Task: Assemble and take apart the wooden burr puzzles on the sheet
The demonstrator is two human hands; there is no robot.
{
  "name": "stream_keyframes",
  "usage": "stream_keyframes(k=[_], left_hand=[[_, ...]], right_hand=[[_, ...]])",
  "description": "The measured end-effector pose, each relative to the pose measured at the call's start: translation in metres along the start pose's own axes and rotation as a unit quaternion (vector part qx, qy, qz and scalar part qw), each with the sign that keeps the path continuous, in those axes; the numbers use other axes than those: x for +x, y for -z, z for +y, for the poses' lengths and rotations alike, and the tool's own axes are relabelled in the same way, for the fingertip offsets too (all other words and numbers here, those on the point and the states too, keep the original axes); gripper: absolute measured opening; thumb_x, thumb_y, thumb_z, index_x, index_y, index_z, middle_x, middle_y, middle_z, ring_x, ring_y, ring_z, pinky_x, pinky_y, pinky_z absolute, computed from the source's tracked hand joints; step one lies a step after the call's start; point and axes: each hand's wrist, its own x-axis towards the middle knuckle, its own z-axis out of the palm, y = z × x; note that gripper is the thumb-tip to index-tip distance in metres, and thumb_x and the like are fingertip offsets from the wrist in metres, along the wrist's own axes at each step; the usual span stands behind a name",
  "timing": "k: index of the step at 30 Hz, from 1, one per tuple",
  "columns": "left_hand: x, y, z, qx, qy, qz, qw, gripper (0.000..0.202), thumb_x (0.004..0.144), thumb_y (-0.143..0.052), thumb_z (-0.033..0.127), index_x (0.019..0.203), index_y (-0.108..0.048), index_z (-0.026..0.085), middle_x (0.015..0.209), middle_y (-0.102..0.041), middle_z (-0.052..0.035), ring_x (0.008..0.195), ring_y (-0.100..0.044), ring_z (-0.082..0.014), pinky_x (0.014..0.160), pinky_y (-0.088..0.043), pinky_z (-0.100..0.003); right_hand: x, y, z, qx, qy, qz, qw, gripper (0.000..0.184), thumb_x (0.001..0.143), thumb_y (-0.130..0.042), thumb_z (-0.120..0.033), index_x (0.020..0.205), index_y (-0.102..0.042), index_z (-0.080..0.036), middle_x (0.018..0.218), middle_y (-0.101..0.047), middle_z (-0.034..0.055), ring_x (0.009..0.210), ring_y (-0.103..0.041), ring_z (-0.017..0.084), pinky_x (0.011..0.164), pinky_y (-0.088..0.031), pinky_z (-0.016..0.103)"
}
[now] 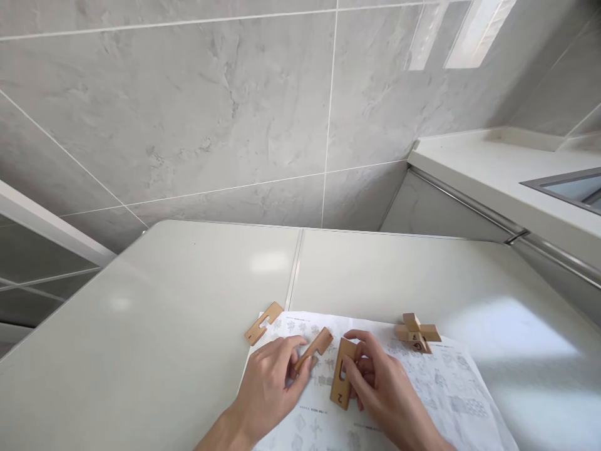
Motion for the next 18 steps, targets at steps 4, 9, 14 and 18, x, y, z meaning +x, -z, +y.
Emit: stream_keyframes(k=[4,9,14,18], left_hand=[[0.0011,0.0015,0.0018,0.024,-0.022,-0.031,0.999,0.008,0.105,-0.056,0.023,0.112,-0.061,0.024,0.064,-0.059,0.0051,0.055,-0.06,-0.0166,0.056,-0.047,-0.028],[0.0046,0.0029,0.0037,0.047,-0.044,-0.033,0.997,0.006,0.105,-0.056,0.019,0.108,-0.059,0.024,0.066,-0.06,0.0036,0.058,-0.06,-0.0181,0.056,-0.044,-0.029],[0.002,0.0019,0.0008,0.059,-0.046,-0.022,0.997,0.01,0.105,-0.059,0.021,0.115,-0.058,0.024,0.064,-0.059,0.0046,0.057,-0.06,-0.0185,0.056,-0.043,-0.029],[0.0021,0.0029,-0.0004,0.034,-0.035,-0.007,0.999,0.015,0.104,-0.06,0.021,0.119,-0.059,0.024,0.069,-0.061,0.0037,0.06,-0.061,-0.0183,0.059,-0.047,-0.03]], right_hand=[[0.0013,0.005,0.0014,-0.092,0.045,0.024,0.994,0.048,0.105,-0.051,-0.07,0.119,-0.06,-0.025,0.069,-0.06,-0.0031,0.052,-0.051,0.017,0.054,-0.04,0.03],[0.0011,0.0073,0.006,-0.147,0.074,0.011,0.986,0.033,0.109,-0.049,-0.055,0.119,-0.058,-0.026,0.071,-0.062,-0.0028,0.054,-0.056,0.019,0.056,-0.041,0.031],[0.0,0.009,0.0027,-0.162,0.076,-0.041,0.983,0.02,0.11,-0.049,-0.041,0.123,-0.055,-0.028,0.075,-0.066,-0.003,0.053,-0.057,0.019,0.054,-0.036,0.029],[-0.0019,0.0087,-0.0007,-0.135,0.093,-0.084,0.983,0.021,0.108,-0.051,-0.034,0.128,-0.053,-0.029,0.09,-0.073,0.0,0.051,-0.059,0.016,0.054,-0.039,0.028]])
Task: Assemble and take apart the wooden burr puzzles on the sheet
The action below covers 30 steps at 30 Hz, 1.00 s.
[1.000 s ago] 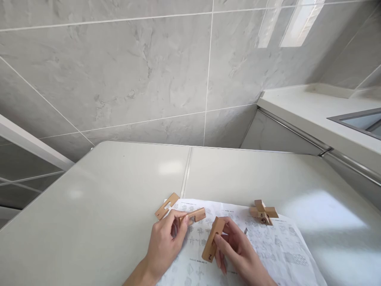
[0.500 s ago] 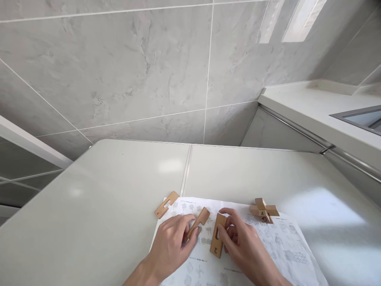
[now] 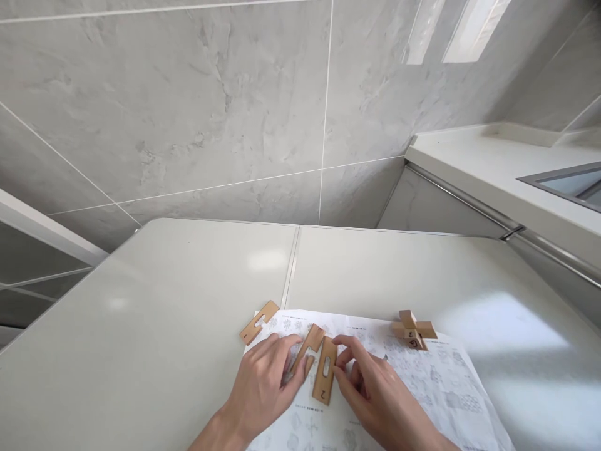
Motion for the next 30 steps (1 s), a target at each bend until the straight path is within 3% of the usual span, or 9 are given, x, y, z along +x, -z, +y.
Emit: stream_keyframes(k=[3,8,11,18,30], left_hand=[[0.003,0.004,0.002,-0.032,0.006,0.014,0.999,0.013,0.104,-0.058,0.018,0.115,-0.06,0.024,0.094,-0.071,-0.0039,0.083,-0.069,-0.0219,0.076,-0.055,-0.035],[0.006,0.008,0.004,-0.058,0.006,-0.01,0.998,0.029,0.101,-0.069,0.026,0.129,-0.06,0.026,0.133,-0.07,-0.0116,0.124,-0.067,-0.0311,0.103,-0.058,-0.045],[0.006,0.005,0.001,-0.043,-0.024,-0.019,0.999,0.043,0.101,-0.069,0.025,0.142,-0.057,0.026,0.145,-0.068,-0.0124,0.136,-0.063,-0.0342,0.112,-0.054,-0.05],[0.006,0.001,-0.005,-0.005,-0.013,0.031,0.999,0.037,0.101,-0.061,0.014,0.137,-0.06,0.024,0.133,-0.075,-0.0095,0.126,-0.069,-0.0308,0.112,-0.052,-0.051],[0.007,-0.001,-0.005,0.06,0.014,0.085,0.994,0.031,0.098,-0.061,0.016,0.128,-0.06,0.023,0.121,-0.075,-0.0102,0.11,-0.072,-0.0296,0.107,-0.048,-0.053]], right_hand=[[-0.001,-0.002,-0.002,0.005,0.023,-0.004,1.0,0.026,0.104,-0.053,-0.026,0.13,-0.054,-0.027,0.099,-0.075,0.003,0.05,-0.059,0.014,0.054,-0.042,0.028],[-0.001,-0.006,-0.004,-0.017,0.032,-0.067,0.997,0.035,0.097,-0.053,-0.017,0.131,-0.055,-0.026,0.078,-0.065,-0.0039,0.054,-0.062,0.016,0.059,-0.045,0.027],[-0.001,-0.009,-0.004,-0.036,0.045,-0.077,0.995,0.044,0.098,-0.049,-0.017,0.141,-0.051,-0.026,0.073,-0.059,-0.0058,0.055,-0.061,0.017,0.059,-0.043,0.028],[-0.001,-0.009,-0.005,-0.04,0.039,-0.085,0.995,0.044,0.099,-0.046,-0.018,0.143,-0.052,-0.022,0.068,-0.049,-0.0077,0.055,-0.056,0.018,0.061,-0.041,0.029],[-0.003,-0.008,-0.005,-0.04,0.049,-0.069,0.996,0.046,0.1,-0.051,-0.018,0.145,-0.054,-0.023,0.069,-0.056,-0.0061,0.054,-0.055,0.017,0.062,-0.043,0.029]])
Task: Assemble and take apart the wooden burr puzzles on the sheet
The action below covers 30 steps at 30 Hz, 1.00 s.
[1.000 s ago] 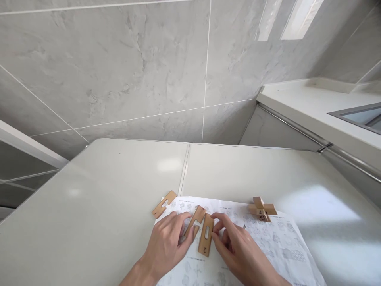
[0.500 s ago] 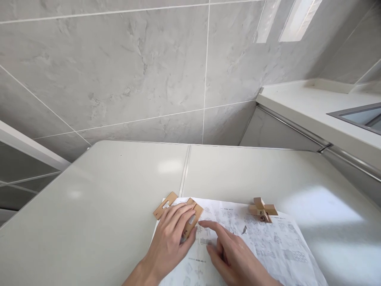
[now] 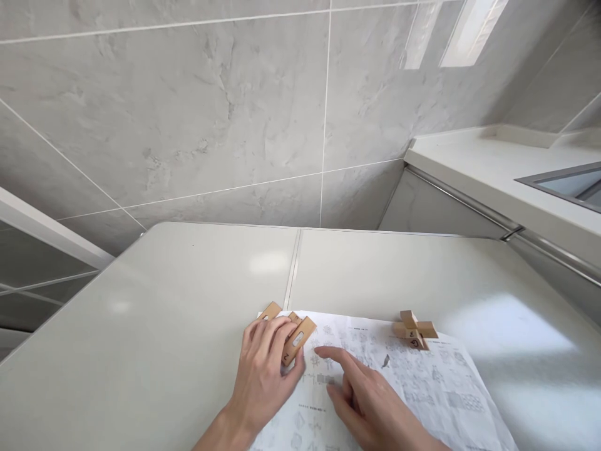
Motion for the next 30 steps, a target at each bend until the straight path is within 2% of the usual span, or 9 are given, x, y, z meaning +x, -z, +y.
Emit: stream_keyframes(k=[4,10,14,18,22,24,26,28,30], left_hand=[[0.001,0.001,-0.003,0.025,0.006,0.0,1.0,0.035,0.099,-0.06,0.016,0.133,-0.058,0.023,0.128,-0.071,-0.011,0.119,-0.069,-0.0307,0.119,-0.039,-0.059],[0.001,-0.001,-0.015,0.047,0.02,-0.018,0.999,0.045,0.102,-0.061,0.024,0.145,-0.052,0.021,0.154,-0.056,-0.0174,0.148,-0.05,-0.0388,0.128,-0.026,-0.071],[0.0,-0.004,-0.024,0.037,0.042,-0.024,0.998,0.051,0.101,-0.065,0.031,0.148,-0.048,0.022,0.156,-0.056,-0.018,0.146,-0.053,-0.0398,0.127,-0.029,-0.074],[0.0,-0.005,-0.027,0.005,0.062,-0.041,0.997,0.049,0.103,-0.062,0.031,0.149,-0.047,0.024,0.154,-0.056,-0.0177,0.142,-0.058,-0.0374,0.123,-0.04,-0.069],[0.002,-0.005,-0.026,-0.014,0.085,-0.06,0.995,0.048,0.105,-0.06,0.034,0.149,-0.046,0.026,0.156,-0.055,-0.0157,0.137,-0.062,-0.0356,0.116,-0.052,-0.062],[0.002,-0.005,-0.026,-0.014,0.094,-0.063,0.993,0.048,0.105,-0.06,0.036,0.15,-0.046,0.027,0.157,-0.054,-0.015,0.137,-0.062,-0.0354,0.113,-0.055,-0.06],[0.003,-0.005,-0.026,-0.012,0.101,-0.063,0.993,0.047,0.106,-0.059,0.038,0.151,-0.047,0.027,0.157,-0.053,-0.0149,0.138,-0.06,-0.0355,0.112,-0.056,-0.058],[0.004,-0.006,-0.027,-0.009,0.1,-0.06,0.993,0.048,0.106,-0.059,0.04,0.151,-0.048,0.026,0.158,-0.053,-0.0151,0.139,-0.059,-0.0361,0.112,-0.055,-0.059],[0.004,-0.006,-0.027,-0.003,0.094,-0.052,0.994,0.049,0.106,-0.06,0.042,0.151,-0.048,0.025,0.158,-0.052,-0.0154,0.142,-0.056,-0.038,0.114,-0.054,-0.062]], right_hand=[[0.0,0.0,0.0,-0.003,0.001,-0.002,1.0,0.045,0.099,-0.051,-0.018,0.144,-0.055,-0.024,0.069,-0.058,-0.0052,0.055,-0.058,0.018,0.062,-0.044,0.03],[-0.001,0.016,-0.007,-0.019,0.016,-0.004,1.0,0.04,0.1,-0.051,-0.019,0.139,-0.059,-0.025,0.085,-0.072,0.0021,0.057,-0.066,0.019,0.062,-0.052,0.033],[-0.008,0.059,-0.015,-0.037,0.052,0.004,0.998,0.03,0.105,-0.056,-0.025,0.132,-0.066,-0.034,0.112,-0.079,0.0052,0.065,-0.073,0.02,0.061,-0.055,0.033],[-0.02,0.115,-0.009,-0.114,0.025,0.111,0.987,0.021,0.109,-0.057,-0.043,0.12,-0.073,-0.034,0.093,-0.079,0.005,0.067,-0.073,0.023,0.057,-0.054,0.033],[-0.031,0.159,0.005,-0.185,-0.027,0.198,0.962,0.034,0.107,-0.054,-0.058,0.111,-0.073,-0.03,0.089,-0.08,0.0069,0.064,-0.072,0.023,0.048,-0.048,0.03],[-0.035,0.172,0.012,-0.231,-0.09,0.184,0.951,0.039,0.108,-0.048,-0.059,0.112,-0.073,-0.029,0.085,-0.079,0.0069,0.064,-0.073,0.024,0.053,-0.05,0.03],[-0.038,0.177,0.021,-0.267,-0.136,0.152,0.942,0.042,0.109,-0.043,-0.057,0.116,-0.071,-0.028,0.095,-0.081,0.0081,0.068,-0.075,0.024,0.054,-0.05,0.031],[-0.038,0.176,0.032,-0.285,-0.15,0.111,0.94,0.041,0.108,-0.041,-0.054,0.119,-0.069,-0.027,0.114,-0.079,0.0096,0.074,-0.077,0.025,0.056,-0.05,0.032],[-0.036,0.17,0.041,-0.304,-0.16,0.072,0.936,0.039,0.107,-0.039,-0.051,0.12,-0.069,-0.028,0.118,-0.079,0.0085,0.073,-0.077,0.026,0.059,-0.048,0.034]])
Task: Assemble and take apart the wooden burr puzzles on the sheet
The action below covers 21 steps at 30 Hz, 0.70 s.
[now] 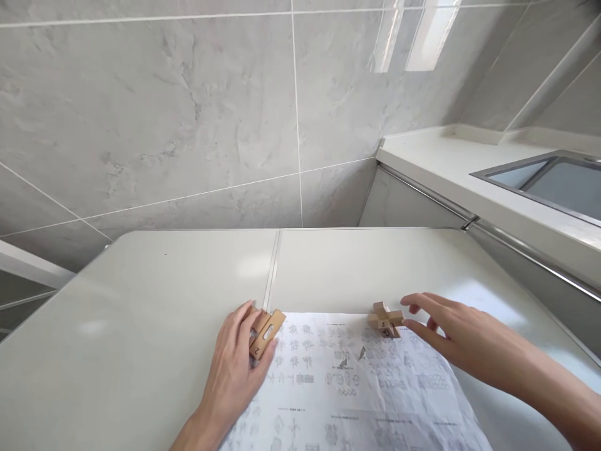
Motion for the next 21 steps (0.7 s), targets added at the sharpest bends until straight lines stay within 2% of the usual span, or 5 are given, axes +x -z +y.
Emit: stream_keyframes(k=[6,10,15,18,21], left_hand=[[-0.002,0.002,0.005,-0.018,-0.059,0.033,0.998,0.046,0.106,-0.063,0.035,0.149,-0.052,0.026,0.157,-0.052,-0.0139,0.149,-0.049,-0.0372,0.12,-0.048,-0.061],[-0.008,0.006,0.015,-0.072,-0.112,0.016,0.991,0.038,0.105,-0.064,0.025,0.142,-0.059,0.028,0.147,-0.061,-0.0112,0.142,-0.056,-0.0321,0.116,-0.052,-0.05],[-0.02,0.015,0.032,-0.204,-0.111,-0.124,0.965,0.047,0.103,-0.069,0.027,0.147,-0.055,0.032,0.147,-0.065,-0.0097,0.138,-0.063,-0.0298,0.114,-0.055,-0.042],[-0.027,0.018,0.037,-0.296,-0.025,-0.211,0.931,0.076,0.096,-0.078,0.047,0.162,-0.041,0.037,0.161,-0.055,-0.0107,0.147,-0.054,-0.0356,0.119,-0.05,-0.05],[-0.027,0.019,0.04,-0.39,0.028,-0.254,0.885,0.096,0.08,-0.084,0.071,0.161,-0.045,0.035,0.164,-0.051,-0.0127,0.15,-0.048,-0.0417,0.124,-0.041,-0.056]], right_hand=[[0.006,-0.017,-0.009,-0.046,0.013,-0.024,0.999,0.034,0.111,-0.037,-0.037,0.089,-0.061,-0.028,0.075,-0.073,0.0021,0.054,-0.064,0.023,0.052,-0.031,0.031],[0.001,-0.012,-0.025,0.007,0.081,-0.01,0.997,0.027,0.111,-0.043,-0.032,0.093,-0.063,-0.028,0.08,-0.073,0.0013,0.056,-0.064,0.021,0.054,-0.034,0.03],[-0.012,-0.005,-0.073,0.099,0.185,-0.04,0.977,0.021,0.114,-0.044,-0.03,0.109,-0.065,-0.029,0.096,-0.077,0.0027,0.073,-0.072,0.023,0.067,-0.047,0.032],[-0.021,-0.011,-0.103,0.14,0.241,-0.042,0.959,0.019,0.115,-0.043,-0.032,0.113,-0.062,-0.029,0.104,-0.078,0.0027,0.081,-0.075,0.023,0.073,-0.051,0.034],[-0.027,-0.03,-0.123,0.18,0.236,-0.03,0.954,0.017,0.116,-0.043,-0.034,0.121,-0.059,-0.03,0.101,-0.078,0.0004,0.071,-0.072,0.02,0.069,-0.05,0.033]])
